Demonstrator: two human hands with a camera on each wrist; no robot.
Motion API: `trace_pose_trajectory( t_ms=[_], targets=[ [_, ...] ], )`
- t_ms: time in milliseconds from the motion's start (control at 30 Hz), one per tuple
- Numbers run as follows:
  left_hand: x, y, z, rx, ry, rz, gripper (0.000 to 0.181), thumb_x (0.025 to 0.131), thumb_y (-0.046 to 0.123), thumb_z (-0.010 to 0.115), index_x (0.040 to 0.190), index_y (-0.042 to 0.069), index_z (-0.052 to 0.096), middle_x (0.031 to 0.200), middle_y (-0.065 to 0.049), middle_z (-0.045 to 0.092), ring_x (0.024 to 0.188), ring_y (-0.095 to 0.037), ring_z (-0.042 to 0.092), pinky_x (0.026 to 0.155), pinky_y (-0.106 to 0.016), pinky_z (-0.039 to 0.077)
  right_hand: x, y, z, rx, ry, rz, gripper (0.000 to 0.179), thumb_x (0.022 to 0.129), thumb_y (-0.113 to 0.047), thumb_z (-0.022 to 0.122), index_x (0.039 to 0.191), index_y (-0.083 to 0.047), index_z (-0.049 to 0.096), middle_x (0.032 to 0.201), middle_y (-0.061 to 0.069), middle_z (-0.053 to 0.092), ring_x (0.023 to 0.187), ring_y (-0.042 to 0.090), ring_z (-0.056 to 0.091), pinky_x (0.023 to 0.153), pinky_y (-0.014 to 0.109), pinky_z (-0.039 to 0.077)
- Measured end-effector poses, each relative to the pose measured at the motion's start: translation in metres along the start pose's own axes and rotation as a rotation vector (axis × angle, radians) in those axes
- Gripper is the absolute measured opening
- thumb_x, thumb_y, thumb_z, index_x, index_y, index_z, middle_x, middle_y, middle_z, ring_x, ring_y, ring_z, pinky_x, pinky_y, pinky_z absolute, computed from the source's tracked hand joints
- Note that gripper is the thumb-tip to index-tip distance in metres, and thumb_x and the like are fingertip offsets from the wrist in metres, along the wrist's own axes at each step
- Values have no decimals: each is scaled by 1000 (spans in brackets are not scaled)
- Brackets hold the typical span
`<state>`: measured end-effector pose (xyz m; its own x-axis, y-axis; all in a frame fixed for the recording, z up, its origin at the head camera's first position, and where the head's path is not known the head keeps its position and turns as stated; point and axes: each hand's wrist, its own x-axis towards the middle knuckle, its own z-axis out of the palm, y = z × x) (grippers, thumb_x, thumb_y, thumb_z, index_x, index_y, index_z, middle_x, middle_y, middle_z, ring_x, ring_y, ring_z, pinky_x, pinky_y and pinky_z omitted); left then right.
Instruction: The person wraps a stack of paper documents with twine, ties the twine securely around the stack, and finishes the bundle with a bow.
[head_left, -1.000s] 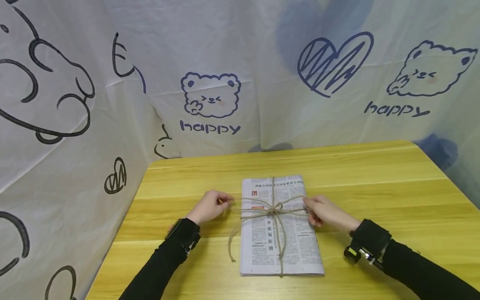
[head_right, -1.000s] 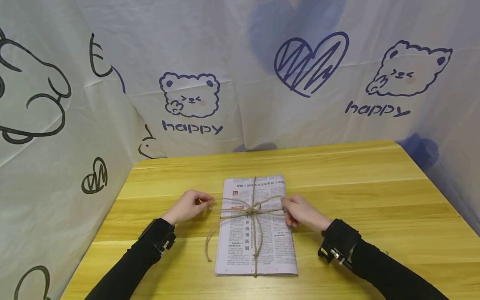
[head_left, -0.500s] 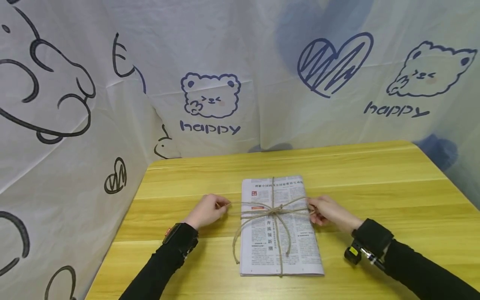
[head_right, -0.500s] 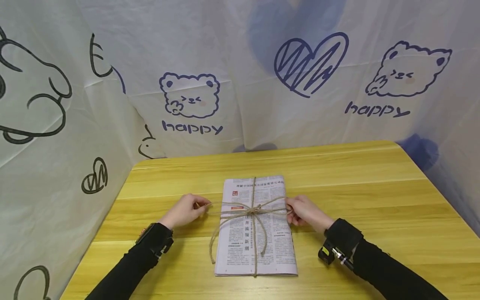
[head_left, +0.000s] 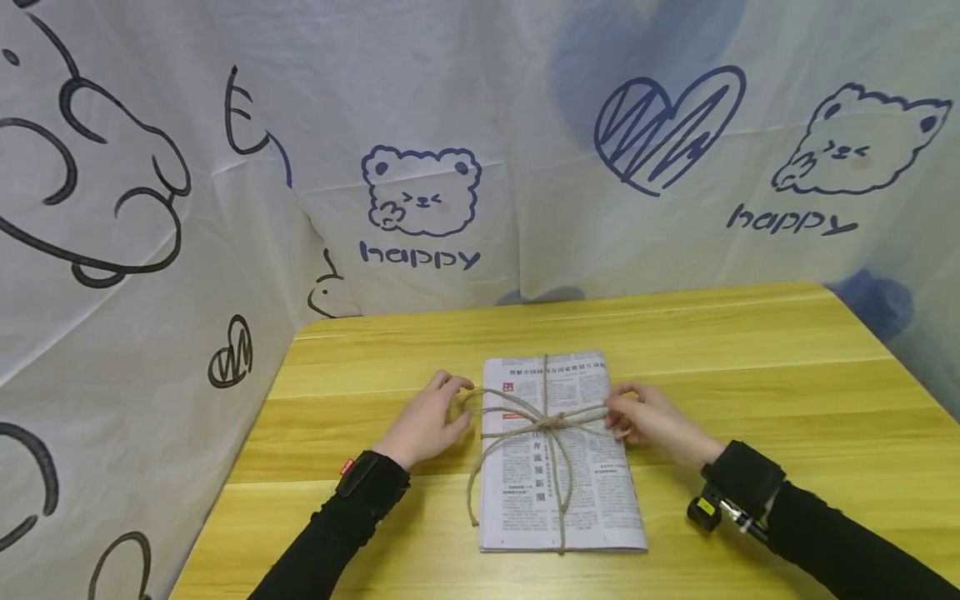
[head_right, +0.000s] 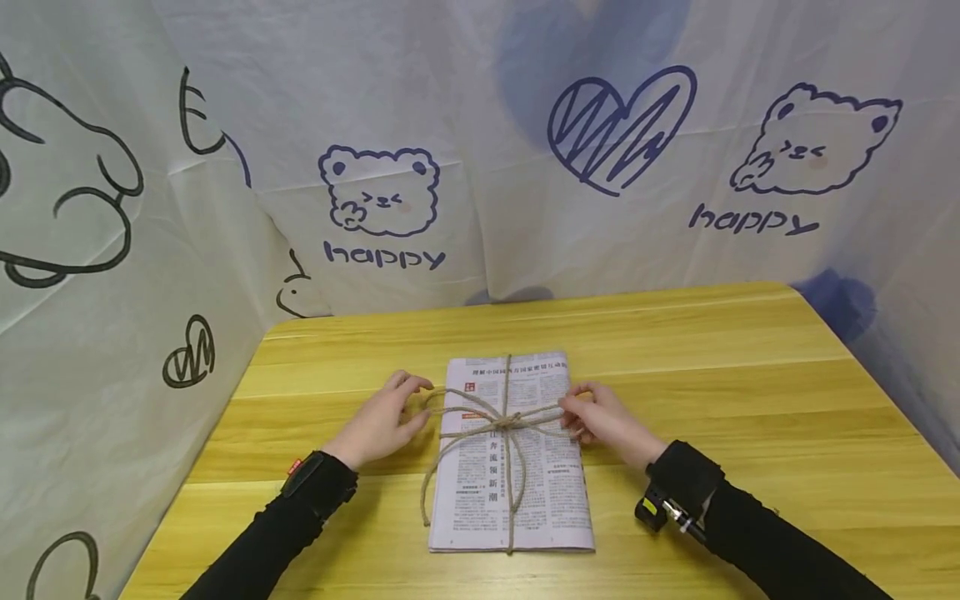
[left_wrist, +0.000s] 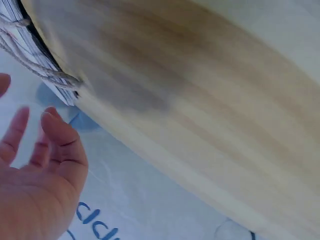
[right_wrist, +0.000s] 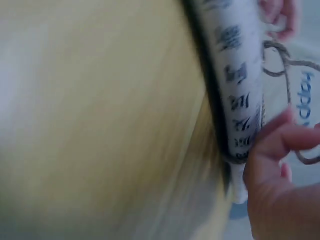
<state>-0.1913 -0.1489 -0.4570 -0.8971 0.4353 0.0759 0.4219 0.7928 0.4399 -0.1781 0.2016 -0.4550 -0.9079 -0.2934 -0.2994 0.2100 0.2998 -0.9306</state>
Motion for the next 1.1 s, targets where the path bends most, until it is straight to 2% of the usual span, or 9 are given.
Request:
trace_pose_trajectory(
  t_ms=[167, 300, 367, 433, 500, 567, 633, 767, 1100],
  targets=[
    [2, 6, 4, 82, -7, 99, 27, 97, 21, 69, 121, 8, 67, 114, -8, 65, 94, -19, 60, 86, -36, 52, -10, -1, 9, -299, 189, -234, 43, 100, -18, 59, 129, 6, 38, 94, 11, 48, 75, 15, 47, 62, 25, 42],
    [7, 8, 9, 128, -16, 125, 23, 97, 22, 69, 116, 10, 70, 112, -6, 67, 101, -22, 62, 91, -38, 53, -15, -1, 19, -581, 362, -592, 30, 91, -7, 67, 116, -1, 51, 89, 6, 44, 74, 13, 41, 65, 22, 36],
    [9, 9, 11, 146, -12, 138, 20, 97, 22, 69, 113, 10, 71, 111, -6, 67, 100, -22, 62, 90, -38, 52, -17, -1, 26, -711, 364, -768, 26, 86, -5, 70, 109, -5, 58, 90, 4, 51, 75, 12, 48, 67, 21, 42],
    [11, 9, 12, 164, -5, 153, 18, 96, 21, 70, 111, 11, 72, 108, -5, 68, 96, -21, 61, 87, -36, 52, -20, -3, 34, -805, 268, -882, 21, 85, -7, 73, 103, -9, 63, 92, 0, 58, 77, 10, 55, 68, 21, 47],
    [13, 9, 13, 177, 2, 162, 16, 96, 20, 71, 109, 11, 73, 105, -4, 69, 93, -19, 61, 85, -35, 52, -22, -4, 43, -867, 127, -891, 15, 86, -12, 75, 97, -14, 66, 90, -4, 63, 74, 5, 56, 66, 20, 49],
    [15, 9, 15, 186, 3, 164, 14, 96, 20, 71, 107, 12, 73, 102, -3, 71, 92, -18, 62, 84, -34, 52, -24, -4, 51, -914, 16, -824, 12, 88, -20, 76, 91, -18, 65, 84, -7, 62, 69, 1, 52, 62, 18, 45],
    [17, 10, 16, 187, 3, 165, 12, 96, 19, 70, 105, 13, 74, 100, -2, 72, 91, -17, 62, 84, -34, 52, -25, -5, 58, -945, -29, -733, 17, 88, -26, 78, 85, -19, 62, 78, -8, 59, 63, -1, 45, 58, 17, 39],
    [20, 11, 17, 186, -2, 165, 9, 96, 22, 71, 100, 14, 73, 96, 1, 74, 88, -16, 62, 83, -33, 52, -26, -5, 67, -985, 6, -628, 28, 84, -26, 81, 77, -20, 54, 69, -10, 50, 60, 0, 39, 57, 18, 34],
    [18, 9, 19, 185, 26, 193, 8, 95, 23, 72, 91, 15, 72, 87, 3, 74, 80, -14, 63, 79, -34, 51, -31, -5, 71, -907, 23, -563, 30, 72, 9, 68, 77, -15, 49, 64, -10, 39, 58, 4, 36, 53, 18, 32]
  ],
)
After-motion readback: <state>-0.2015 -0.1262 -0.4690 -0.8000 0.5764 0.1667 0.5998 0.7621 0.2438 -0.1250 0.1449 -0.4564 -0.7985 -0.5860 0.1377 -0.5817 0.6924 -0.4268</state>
